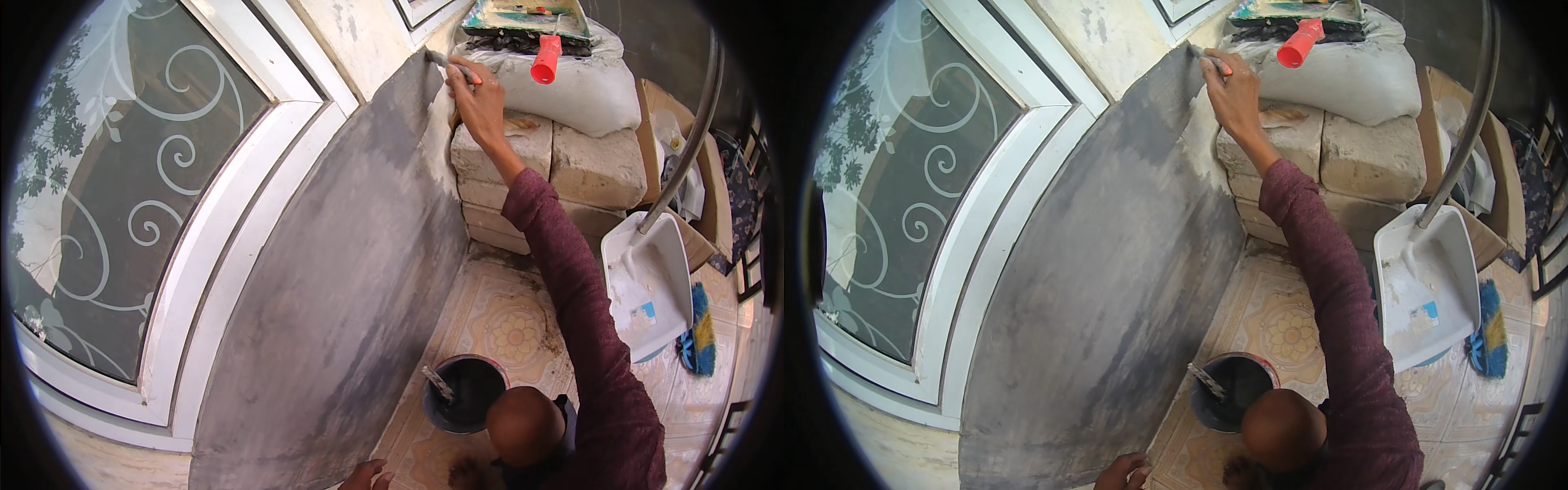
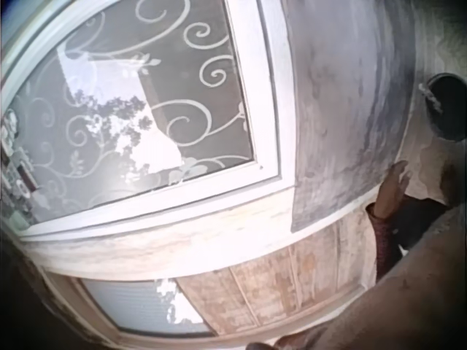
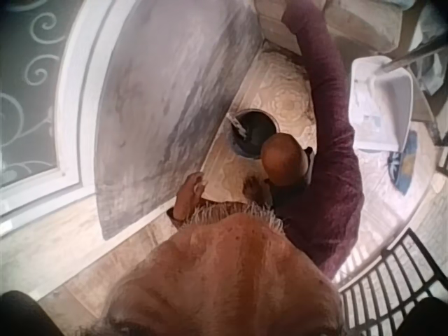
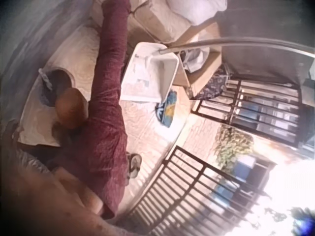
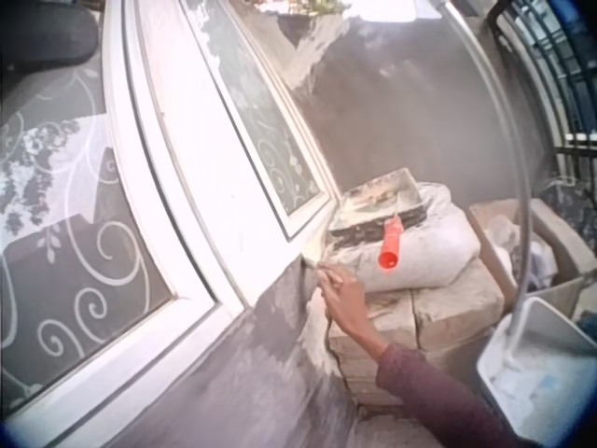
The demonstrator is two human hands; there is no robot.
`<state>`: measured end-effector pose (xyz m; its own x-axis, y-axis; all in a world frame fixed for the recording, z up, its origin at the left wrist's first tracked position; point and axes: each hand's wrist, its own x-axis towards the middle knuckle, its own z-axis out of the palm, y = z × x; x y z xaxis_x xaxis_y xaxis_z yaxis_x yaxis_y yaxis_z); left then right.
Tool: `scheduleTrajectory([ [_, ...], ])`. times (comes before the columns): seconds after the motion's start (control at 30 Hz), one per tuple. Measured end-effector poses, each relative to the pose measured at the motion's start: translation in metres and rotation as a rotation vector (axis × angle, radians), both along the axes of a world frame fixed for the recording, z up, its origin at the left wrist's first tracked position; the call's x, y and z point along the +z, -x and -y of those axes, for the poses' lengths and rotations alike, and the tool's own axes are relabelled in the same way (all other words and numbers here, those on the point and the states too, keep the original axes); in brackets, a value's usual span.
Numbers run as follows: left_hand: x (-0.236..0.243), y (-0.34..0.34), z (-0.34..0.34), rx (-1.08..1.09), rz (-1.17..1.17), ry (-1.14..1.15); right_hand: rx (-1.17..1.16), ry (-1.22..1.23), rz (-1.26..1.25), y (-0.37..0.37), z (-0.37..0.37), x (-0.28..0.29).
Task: The person applies grey paint to a wall and around a window frame using a brush, dipping it into a bucket of paint.
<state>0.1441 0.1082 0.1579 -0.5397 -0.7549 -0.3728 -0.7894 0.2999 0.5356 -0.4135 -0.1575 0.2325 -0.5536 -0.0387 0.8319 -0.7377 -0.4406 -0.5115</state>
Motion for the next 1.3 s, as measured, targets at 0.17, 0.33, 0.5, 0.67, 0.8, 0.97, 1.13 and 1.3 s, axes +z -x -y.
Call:
scheduleTrajectory([
  [0.17,0.006,-0.01,-0.003,0.058,0.081,0.006,0.281,-0.145,-0.001,-0.091,-0.061,-0.007],
  [0.33,0.005,-0.006,-0.003,0.049,0.068,-0.014,0.324,-0.042,0.171,-0.07,-0.061,-0.013],
  [0.5,-0.003,0.002,0.002,0.023,-0.006,-0.026,0.22,-0.182,0.245,-0.001,-0.022,-0.015],
  [0.67,0.005,-0.01,-0.002,0.067,0.06,0.0,0.308,-0.188,-0.022,-0.086,-0.077,-0.029],
  [0.8,0.004,-0.002,-0.003,0.046,0.05,0.009,0.255,-0.099,0.245,-0.044,-0.049,-0.046],
  [0.97,-0.004,-0.003,0.002,0.011,0.009,0.005,0.157,-0.198,0.212,0.011,-0.014,-0.05],
  [1.13,0.005,-0.007,-0.002,0.065,0.065,-0.004,0.455,-0.224,0.22,-0.06,-0.045,-0.066],
  [1.3,0.006,-0.002,0.0,0.034,0.047,-0.012,0.379,-0.09,0.31,-0.045,-0.051,-0.059],
])
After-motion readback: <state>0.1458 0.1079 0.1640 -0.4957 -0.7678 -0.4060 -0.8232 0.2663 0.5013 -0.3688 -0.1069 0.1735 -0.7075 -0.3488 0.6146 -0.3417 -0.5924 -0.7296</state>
